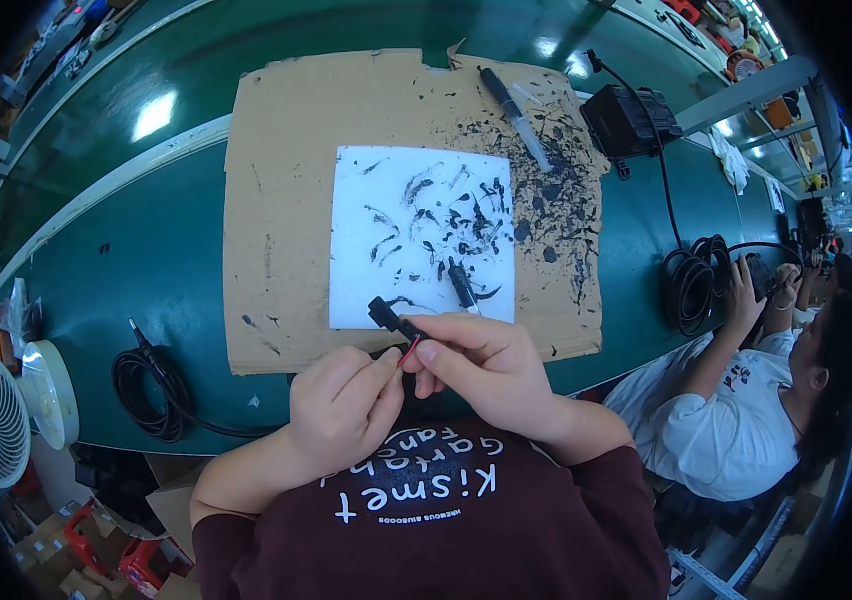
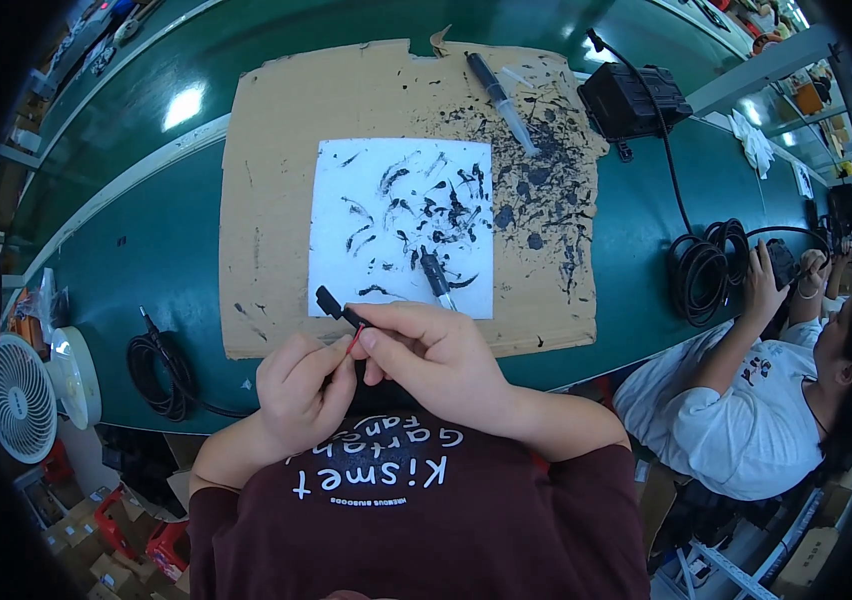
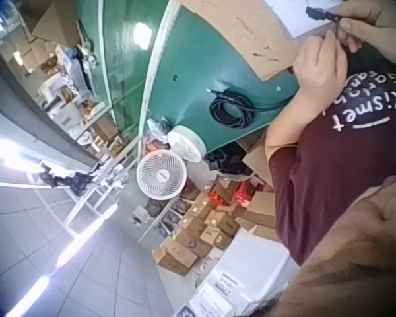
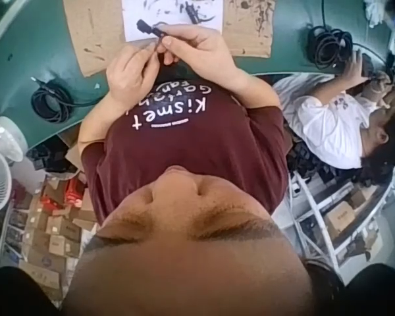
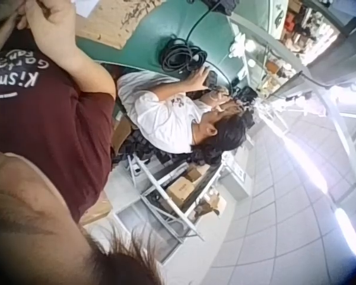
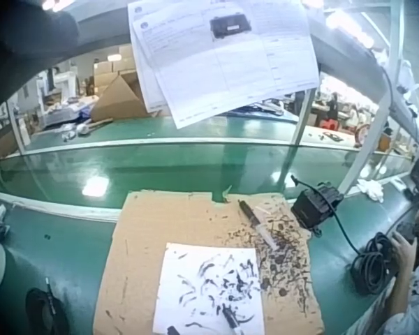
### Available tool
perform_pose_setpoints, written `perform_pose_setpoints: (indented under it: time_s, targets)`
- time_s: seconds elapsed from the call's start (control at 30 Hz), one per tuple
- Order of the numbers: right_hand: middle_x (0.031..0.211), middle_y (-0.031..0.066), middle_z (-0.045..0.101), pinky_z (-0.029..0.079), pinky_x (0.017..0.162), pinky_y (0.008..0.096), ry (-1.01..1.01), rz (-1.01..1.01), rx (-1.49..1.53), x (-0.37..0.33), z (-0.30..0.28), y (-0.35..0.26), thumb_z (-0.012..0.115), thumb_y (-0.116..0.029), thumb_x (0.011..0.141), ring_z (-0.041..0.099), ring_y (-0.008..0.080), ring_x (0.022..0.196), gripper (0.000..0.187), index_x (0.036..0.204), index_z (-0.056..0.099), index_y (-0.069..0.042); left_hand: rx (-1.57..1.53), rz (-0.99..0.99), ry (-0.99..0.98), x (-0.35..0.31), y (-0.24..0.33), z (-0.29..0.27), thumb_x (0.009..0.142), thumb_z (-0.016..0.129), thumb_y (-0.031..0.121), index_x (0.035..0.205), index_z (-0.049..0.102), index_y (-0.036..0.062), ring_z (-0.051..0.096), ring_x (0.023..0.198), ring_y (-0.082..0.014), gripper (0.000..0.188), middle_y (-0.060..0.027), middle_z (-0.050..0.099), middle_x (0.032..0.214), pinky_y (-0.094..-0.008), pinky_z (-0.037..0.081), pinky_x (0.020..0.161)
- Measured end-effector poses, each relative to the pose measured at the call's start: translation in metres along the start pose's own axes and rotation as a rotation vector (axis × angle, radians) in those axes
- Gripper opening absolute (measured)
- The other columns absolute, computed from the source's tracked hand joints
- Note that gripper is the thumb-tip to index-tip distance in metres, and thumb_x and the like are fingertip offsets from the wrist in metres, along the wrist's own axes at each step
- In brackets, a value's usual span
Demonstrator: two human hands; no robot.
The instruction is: The person assembles and organizes electrical wire harnesses by hand, connecting electrical cables to connectors and other components at a production line station.
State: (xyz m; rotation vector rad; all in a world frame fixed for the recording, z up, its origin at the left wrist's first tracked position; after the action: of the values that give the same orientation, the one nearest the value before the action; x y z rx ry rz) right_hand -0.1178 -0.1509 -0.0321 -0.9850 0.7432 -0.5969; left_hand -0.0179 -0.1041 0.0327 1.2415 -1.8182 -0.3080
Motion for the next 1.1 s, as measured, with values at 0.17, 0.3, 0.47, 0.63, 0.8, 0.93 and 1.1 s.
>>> perform_pose_setpoints:
  time_s: [0.17, 0.3, 0.47, 0.63, 0.8, 0.93, 1.1]
  targets:
    - [0.083, 0.0113, 0.065, 0.049, 0.059, 0.0249, 0.012, -0.581, -0.692, -0.012, 0.017, -0.047, 0.058, 0.004, 0.084, 0.061, 0.0149, 0.064, 0.033, 0.117, 0.056, 0.004, -0.09, -0.14, -0.032, -0.002, -0.011, 0.002, 0.071, 0.066, -0.002, 0.086, 0.063, -0.0019, 0.052, 0.052, -0.0197, 0.016, -0.0081, 0.053, 0.068, -0.0294, 0.041, 0.045]
    - [0.079, 0.0121, 0.064, 0.048, 0.055, 0.0268, 0.091, -0.859, -0.894, -0.024, 0.027, -0.057, 0.062, 0.007, 0.078, 0.061, 0.0186, 0.062, 0.04, 0.117, 0.056, 0.004, -0.163, -0.181, -0.033, -0.002, -0.014, 0.001, 0.073, 0.065, -0.002, 0.086, 0.063, -0.0021, 0.053, 0.053, -0.0187, 0.013, -0.0085, 0.053, 0.068, -0.0281, 0.041, 0.046]
    - [0.086, 0.0139, 0.065, 0.047, 0.053, 0.0292, 0.131, -0.894, -1.033, -0.029, 0.028, -0.049, 0.066, 0.007, 0.073, 0.062, 0.0221, 0.063, 0.031, 0.102, 0.056, 0.002, -0.24, -0.25, -0.001, -0.007, -0.02, 0.0, 0.074, 0.065, -0.005, 0.082, 0.062, -0.0018, 0.049, 0.055, -0.0165, 0.01, -0.008, 0.052, 0.066, -0.0262, 0.037, 0.048]
    - [0.088, 0.0134, 0.065, 0.047, 0.052, 0.0301, 0.027, -1.035, -1.042, -0.032, 0.04, -0.05, 0.069, 0.007, 0.069, 0.061, 0.0226, 0.062, 0.03, 0.096, 0.055, 0.001, -0.49, -0.492, -0.19, -0.025, -0.043, 0.015, 0.076, 0.067, -0.001, 0.092, 0.059, -0.0007, 0.056, 0.072, -0.0115, 0.018, -0.0065, 0.053, 0.085, -0.0236, 0.044, 0.061]
    - [0.09, 0.0139, 0.066, 0.047, 0.052, 0.0304, 0.003, -0.931, -1.029, -0.025, 0.039, -0.044, 0.068, 0.008, 0.068, 0.061, 0.0227, 0.063, 0.032, 0.097, 0.056, 0.001, -0.897, -0.678, -0.187, -0.053, -0.056, 0.027, 0.076, 0.068, -0.003, 0.11, 0.048, 0.0007, 0.053, 0.082, -0.0092, 0.04, -0.0065, 0.048, 0.103, -0.0217, 0.044, 0.074]
    - [0.092, 0.0134, 0.066, 0.048, 0.055, 0.031, 0.005, -0.922, -0.958, -0.023, 0.037, -0.043, 0.066, 0.008, 0.07, 0.062, 0.0228, 0.065, 0.03, 0.097, 0.056, 0.0, -0.835, -0.777, -0.253, -0.063, -0.058, 0.026, 0.076, 0.068, -0.004, 0.109, 0.048, 0.0004, 0.054, 0.086, -0.0094, 0.039, -0.007, 0.048, 0.104, -0.0222, 0.045, 0.076]
    - [0.095, 0.0138, 0.067, 0.05, 0.061, 0.0313, -0.027, -0.875, -0.935, -0.02, 0.035, -0.039, 0.065, 0.007, 0.072, 0.064, 0.0241, 0.069, 0.026, 0.095, 0.057, 0.0, -0.687, -0.703, -0.271, -0.069, -0.061, 0.012, 0.078, 0.066, -0.004, 0.105, 0.05, -0.0008, 0.057, 0.084, -0.0097, 0.032, -0.0054, 0.053, 0.094, -0.0219, 0.047, 0.074]
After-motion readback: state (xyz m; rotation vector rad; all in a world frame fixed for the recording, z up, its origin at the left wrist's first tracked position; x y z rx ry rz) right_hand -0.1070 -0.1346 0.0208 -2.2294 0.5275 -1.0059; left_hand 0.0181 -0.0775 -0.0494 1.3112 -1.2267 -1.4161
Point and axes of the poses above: each hand's wrist, its own x-axis towards the middle knuckle, its own z-axis out of the palm, y = z × x, the point moved 10 cm from there along x, towards the middle knuckle
